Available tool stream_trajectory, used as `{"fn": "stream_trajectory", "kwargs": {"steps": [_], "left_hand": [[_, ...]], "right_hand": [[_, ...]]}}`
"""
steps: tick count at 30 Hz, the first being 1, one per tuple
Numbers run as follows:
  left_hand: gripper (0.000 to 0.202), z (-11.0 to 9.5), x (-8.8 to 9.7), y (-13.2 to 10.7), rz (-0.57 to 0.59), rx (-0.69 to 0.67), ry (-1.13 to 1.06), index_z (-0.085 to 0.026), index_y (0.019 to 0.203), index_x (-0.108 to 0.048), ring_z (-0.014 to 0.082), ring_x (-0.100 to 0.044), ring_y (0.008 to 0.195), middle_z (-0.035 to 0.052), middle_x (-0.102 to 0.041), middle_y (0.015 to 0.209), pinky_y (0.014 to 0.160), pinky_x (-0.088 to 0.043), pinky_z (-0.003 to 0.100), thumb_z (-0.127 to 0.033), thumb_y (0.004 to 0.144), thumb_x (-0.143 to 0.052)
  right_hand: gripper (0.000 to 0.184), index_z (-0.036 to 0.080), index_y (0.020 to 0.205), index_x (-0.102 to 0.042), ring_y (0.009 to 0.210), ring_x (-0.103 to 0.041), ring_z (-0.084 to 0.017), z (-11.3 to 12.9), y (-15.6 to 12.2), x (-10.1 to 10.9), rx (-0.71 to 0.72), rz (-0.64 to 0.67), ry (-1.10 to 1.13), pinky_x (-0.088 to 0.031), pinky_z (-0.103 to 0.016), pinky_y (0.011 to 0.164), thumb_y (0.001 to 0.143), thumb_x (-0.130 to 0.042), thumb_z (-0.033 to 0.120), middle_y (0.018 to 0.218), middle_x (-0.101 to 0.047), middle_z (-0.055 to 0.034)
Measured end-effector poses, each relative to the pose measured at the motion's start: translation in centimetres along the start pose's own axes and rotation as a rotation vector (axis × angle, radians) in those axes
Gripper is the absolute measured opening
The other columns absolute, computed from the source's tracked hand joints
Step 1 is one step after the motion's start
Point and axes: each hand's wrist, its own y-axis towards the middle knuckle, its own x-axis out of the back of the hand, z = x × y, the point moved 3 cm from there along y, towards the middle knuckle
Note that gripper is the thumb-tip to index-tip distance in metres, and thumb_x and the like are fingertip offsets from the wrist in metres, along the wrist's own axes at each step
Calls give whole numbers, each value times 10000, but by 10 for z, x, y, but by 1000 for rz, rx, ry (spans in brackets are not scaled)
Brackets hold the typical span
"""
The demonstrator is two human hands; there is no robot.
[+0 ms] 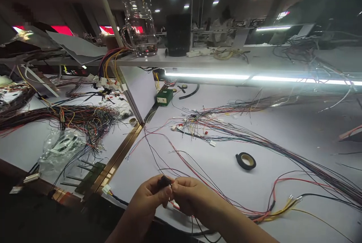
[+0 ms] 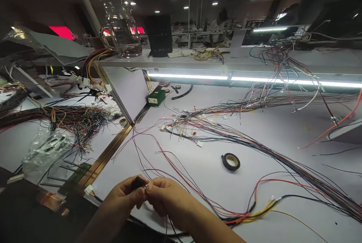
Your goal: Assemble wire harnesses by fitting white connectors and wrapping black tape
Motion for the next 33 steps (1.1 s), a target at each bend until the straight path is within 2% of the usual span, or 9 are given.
{"fn": "stream_trajectory", "kwargs": {"steps": [3, 8, 10, 14, 20, 24, 26, 29, 33], "left_hand": [[339, 10, 1, 3, -79, 18, -76, -132, 778, -718, 112, -460, 591, -6, -543, 588, 576, -364, 231, -411, 621, -830], [297, 11, 15, 15, -233, 26, -158, -127, 775, -701, 89, -475, 564, -24, -529, 547, 581, -422, 194, -370, 655, -824], [285, 7, 24, 22, -272, 18, -166, -108, 780, -700, 87, -502, 569, -8, -564, 585, 584, -459, 179, -320, 648, -835], [126, 7, 36, 37, -340, 40, -270, -83, 819, -690, 81, -541, 564, 13, -586, 654, 547, -514, 167, -140, 730, -760], [179, 10, 40, 46, -450, 113, -484, -87, 833, -649, 51, -567, 528, 11, -578, 681, 512, -542, 140, -17, 888, -494], [133, 16, 39, 40, -383, 176, -414, -80, 865, -664, 68, -603, 584, 33, -616, 734, 563, -559, 159, 0, 846, -559], [95, 19, 39, 35, -310, 199, -306, -82, 869, -682, 86, -608, 616, 33, -622, 737, 595, -566, 178, -29, 796, -653], [179, 18, 40, 26, -231, 206, -163, -84, 852, -707, 106, -612, 662, 28, -629, 730, 662, -562, 187, -140, 703, -788], [280, 11, 39, 17, -239, 189, -131, -108, 806, -722, 110, -614, 677, 15, -636, 730, 691, -545, 191, -250, 609, -862]], "right_hand": [[325, 172, 788, -528, 485, -216, -68, -5, 4, 5, 23, -48, -234, -166, -215, 457, 901, -502, 475, 593, -344, 68], [82, 184, 869, -618, 840, -525, -202, -26, 0, 28, 397, -388, -1376, -408, -347, 765, 840, -543, 201, 890, -613, -58], [294, 206, 1044, -612, 1022, -526, -252, -35, -16, 39, 506, -491, -1572, -408, -394, 877, 770, -571, 108, 1126, -612, -90], [549, 264, 1221, -537, 1027, -569, -212, -36, -67, 69, 502, -594, -1653, -461, -355, 862, 764, -459, -30, 1183, -616, -60], [516, 227, 1205, -567, 917, -631, -237, -3, -156, 118, 285, -791, -1806, -517, -382, 740, 799, -367, -19, 1104, -650, -98], [293, 309, 1112, -624, 835, -655, -193, 18, -193, 130, 108, -605, -1627, -537, -312, 702, 869, -521, 183, 1024, -675, -36], [234, 318, 1109, -623, 849, -656, -187, 31, -195, 139, 90, -623, -1542, -541, -301, 713, 890, -546, 298, 1037, -678, -33], [303, 252, 1196, -578, 938, -633, -234, 50, -179, 166, 187, -880, -1638, -523, -376, 782, 914, -500, 332, 1079, -666, -85], [348, 213, 1195, -586, 1001, -600, -290, 51, -138, 203, 227, -844, -1830, -481, -458, 838, 853, -527, 241, 1018, -677, -102]]}}
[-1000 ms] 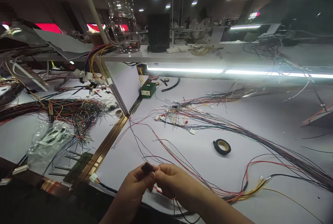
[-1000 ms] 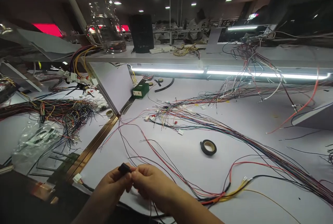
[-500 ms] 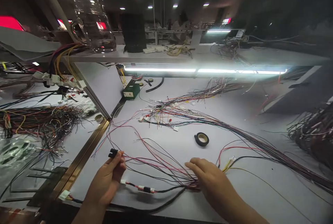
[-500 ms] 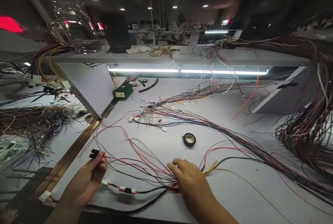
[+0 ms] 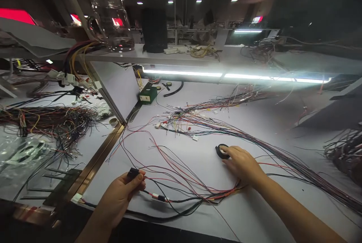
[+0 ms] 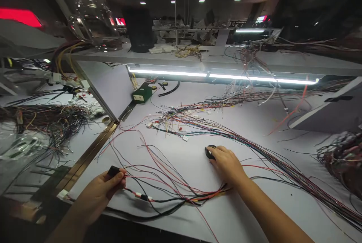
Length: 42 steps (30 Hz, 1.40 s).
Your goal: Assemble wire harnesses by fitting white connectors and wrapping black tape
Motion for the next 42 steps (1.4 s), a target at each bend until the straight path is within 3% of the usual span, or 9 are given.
{"fn": "stream_trajectory", "kwargs": {"steps": [4, 9, 14, 23, 31, 35, 38, 40, 42], "left_hand": [[257, -4, -5, -8, 41, -31, -34, -130, 793, -717, 109, -618, 696, 9, -636, 755, 717, -521, 210, -272, 627, -853], [250, -10, -11, -13, 107, -58, -2, -126, 843, -691, 114, -603, 673, 11, -615, 732, 711, -501, 256, -273, 683, -813], [240, -17, -17, -20, 175, -140, 4, -142, 917, -663, 130, -607, 742, 24, -635, 838, 771, -474, 286, -170, 702, -767], [287, -19, -25, -34, 253, -260, 134, -184, 996, -617, 138, -558, 861, 13, -615, 905, 807, -427, 270, -101, 732, -694], [61, -23, -26, -39, 62, -628, 453, -166, 881, -634, 161, -587, 835, 48, -631, 871, 805, -468, 298, -201, 831, -634], [67, -27, -29, -50, 26, -901, 664, -156, 889, -656, 162, -607, 826, 80, -635, 899, 783, -489, 288, -186, 841, -619], [88, -27, -28, -54, -63, -1030, 801, -164, 881, -681, 172, -605, 843, 99, -632, 943, 783, -495, 298, -228, 825, -657], [73, -28, -27, -56, -80, -1113, 804, -176, 850, -671, 200, -608, 923, 101, -662, 964, 867, -474, 342, -243, 820, -664], [83, -28, -25, -57, -56, -1113, 724, -183, 828, -646, 213, -620, 945, 87, -695, 905, 898, -462, 360, -265, 822, -660]], "right_hand": [[268, 251, 1127, -580, 944, -610, -254, 36, 23, -4, 50, 47, 300, -475, -449, 861, 872, -508, 295, 1025, -669, -76], [102, 246, 967, -539, 884, -563, -197, 151, 46, 31, 437, 342, 1080, -479, -375, 815, 916, -451, 258, 937, -575, -50], [213, 225, 915, -537, 836, -528, -169, 217, 69, 36, 659, 380, 1062, -457, -339, 760, 809, -440, 67, 900, -565, -34], [289, 215, 887, -509, 820, -493, -164, 239, 71, 27, 862, 232, 681, -410, -373, 796, 736, -450, -23, 836, -591, -3], [230, 232, 922, -514, 851, -528, -178, 236, 79, 16, 819, 260, 796, -460, -362, 758, 812, -459, 38, 891, -585, -27], [119, 259, 1000, -542, 1084, -528, -217, 233, 80, -11, 563, 238, 941, -487, -384, 875, 893, -503, 223, 1140, -537, -67], [366, 293, 1232, -447, 1104, -560, -231, 231, 65, -41, 195, 314, 1046, -520, -381, 872, 899, -523, 423, 1283, -479, -87], [489, 294, 1350, -338, 837, -643, -185, 231, 48, -56, 69, 514, 1099, -554, -345, 744, 921, -451, 500, 1102, -584, -68], [530, 276, 1390, -319, 622, -604, -157, 231, 32, -60, 78, 656, 1095, -541, -305, 634, 929, -409, 522, 805, -608, -7]]}}
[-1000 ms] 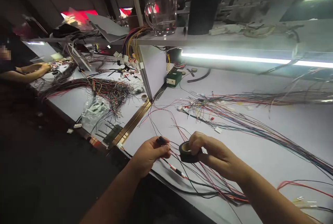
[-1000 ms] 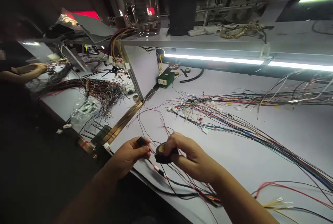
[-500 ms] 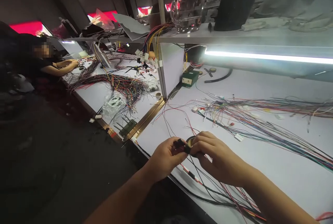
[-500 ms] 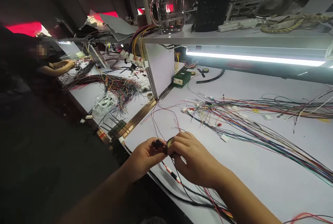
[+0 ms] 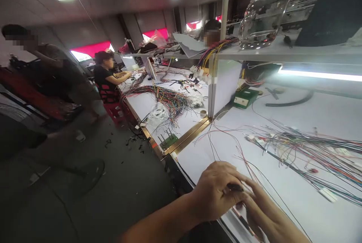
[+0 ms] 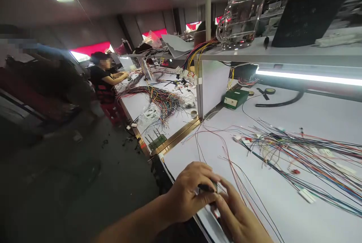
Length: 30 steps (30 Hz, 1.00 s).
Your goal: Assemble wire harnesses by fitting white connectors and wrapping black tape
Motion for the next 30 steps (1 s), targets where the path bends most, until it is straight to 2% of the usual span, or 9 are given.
{"fn": "stream_trajectory", "kwargs": {"steps": [2, 5, 11, 14, 17, 20, 24, 27, 30], "left_hand": [[140, 4, -1, -2, 27, 170, -135, -184, 827, -627, 179, -642, 742, 39, -665, 698, 741, -505, 305, -323, 831, -646], [253, 13, -11, -8, 69, 545, -386, -182, 872, -606, 106, -499, 409, -59, -492, 469, 454, -409, 222, -434, 841, -613], [311, 22, -34, -10, -39, 791, -763, -169, 810, -575, 77, -433, 406, -65, -490, 497, 463, -358, 218, -449, 763, -700], [257, 21, -33, -7, -122, 712, -870, -164, 763, -602, 106, -509, 557, -17, -560, 611, 608, -428, 253, -397, 767, -712], [124, 14, -20, 3, -66, 410, -699, -184, 775, -660, 166, -574, 790, 41, -633, 801, 783, -444, 312, -298, 787, -708], [17, 7, -8, 14, 95, 110, -410, -214, 821, -680, 233, -568, 1003, 77, -687, 939, 913, -408, 387, -212, 804, -682], [55, 16, -3, 19, 12, 218, -149, -211, 841, -671, 176, -568, 771, 29, -654, 768, 773, -434, 314, -256, 810, -679], [185, 25, -12, 14, -126, 501, -293, -189, 829, -628, 134, -526, 663, -11, -587, 702, 649, -425, 258, -366, 807, -677], [254, 27, -24, 10, -208, 643, -546, -182, 806, -596, 95, -469, 562, -45, -528, 635, 552, -383, 223, -420, 792, -685]], "right_hand": [[548, 270, 1385, -363, 573, -569, -160, 2, -10, -2, 47, -6, -59, -517, -275, 584, 905, -457, 516, 637, -542, 29], [485, 306, 1354, -409, 616, -575, -151, 14, -18, -3, 121, -149, -193, -517, -260, 617, 891, -489, 426, 685, -551, 23], [416, 346, 1190, -560, 759, -605, -156, 37, -19, -14, 373, -352, -266, -529, -299, 647, 799, -516, 210, 1157, -519, -66], [204, 277, 1012, -631, 705, -575, -164, 37, -16, -7, 312, -361, -34, -505, -291, 618, 828, -555, 323, 896, -559, -50], [301, 204, 1002, -582, 428, -325, -83, 31, -12, 3, -97, -250, 377, -263, -191, 378, 875, -508, 466, 543, -357, 59], [382, 227, 1161, -503, 402, -218, -26, 39, -15, 10, -262, -81, 477, -146, -174, 364, 851, -559, 442, 698, -464, 41], [535, 356, 1306, -406, 579, -495, -68, 55, -21, 15, 73, -147, 0, -432, -225, 486, 814, -522, 179, 1184, -458, -61], [591, 364, 1284, -484, 639, -518, -95, 57, -22, 8, 428, -364, -502, -471, -259, 551, 782, -453, 53, 1169, -440, -73], [572, 373, 1253, -533, 593, -484, -93, 51, -21, 2, 586, -513, -702, -410, -236, 494, 787, -473, 47, 1082, -482, -64]]}}
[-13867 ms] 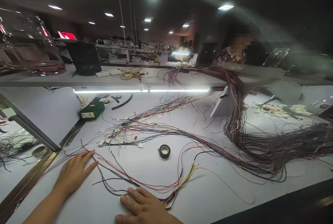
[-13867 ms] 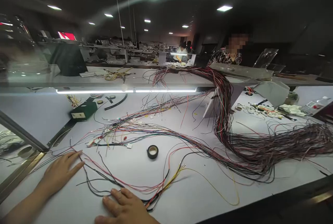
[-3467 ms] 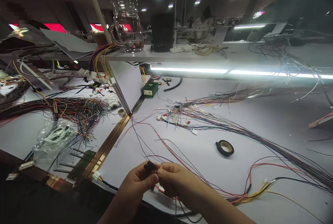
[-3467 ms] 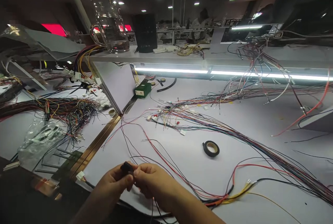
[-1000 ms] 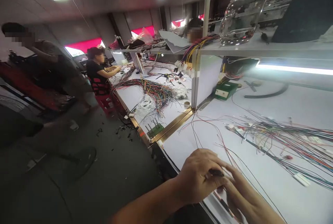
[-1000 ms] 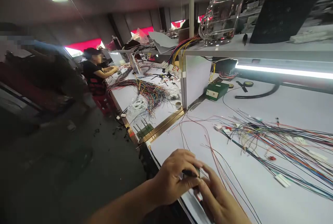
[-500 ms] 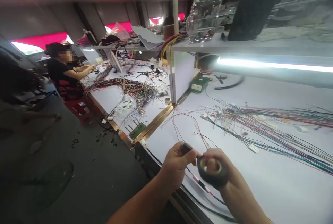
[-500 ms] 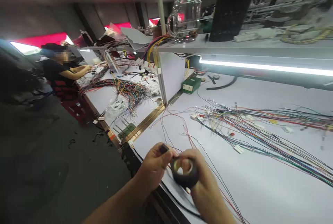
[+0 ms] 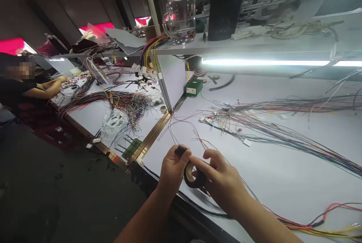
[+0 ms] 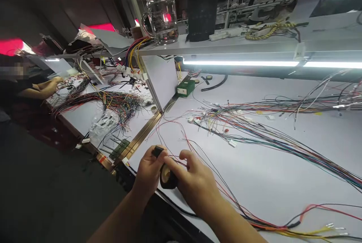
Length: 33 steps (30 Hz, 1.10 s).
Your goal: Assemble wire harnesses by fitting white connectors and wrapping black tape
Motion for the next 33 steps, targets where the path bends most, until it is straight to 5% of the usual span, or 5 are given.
{"fn": "stream_trajectory", "kwargs": {"steps": [4, 10, 21, 27, 33], "left_hand": [[210, 0, -4, -2, 18, -45, -130, -185, 784, -621, 100, -500, 586, -14, -610, 682, 607, -418, 241, -381, 798, -695], [138, -18, 0, -3, 296, -417, 11, -234, 801, -675, 225, -636, 874, 53, -715, 780, 880, -468, 429, -363, 780, -720], [213, -16, -17, 5, 49, -204, 7, -197, 870, -571, 62, -547, 442, 64, -715, 991, 470, -457, 226, -389, 833, -654], [267, 20, -20, 2, -13, 155, -478, -221, 920, -612, 166, -657, 958, 13, -726, 924, 817, -508, 300, -408, 771, -729], [246, 46, -46, -9, 80, 354, -516, -137, 874, -704, 164, -669, 862, 58, -726, 874, 820, -496, 281, -376, 817, -691]], "right_hand": [[315, 311, 1148, -570, 679, -536, -126, -6, -2, 3, -49, -60, 158, -450, -258, 568, 879, -479, 176, 1039, -543, -61], [235, 200, 1056, -533, 412, -283, -48, -32, -9, 12, -947, 231, 955, -189, -189, 379, 849, -524, 310, 667, -492, 36], [369, 367, 1155, -600, 707, -519, -122, -13, -12, 20, 33, 169, 214, -442, -308, 634, 897, -439, 158, 1229, -491, -64], [370, 229, 1115, -532, 543, -465, -119, -31, -14, 13, -794, -16, 862, -367, -224, 469, 914, -458, 531, 674, -524, 15], [346, 208, 1047, -563, 860, -583, -189, -28, -10, 2, -645, -56, 842, -496, -332, 764, 864, -551, 503, 1013, -634, -75]]}}
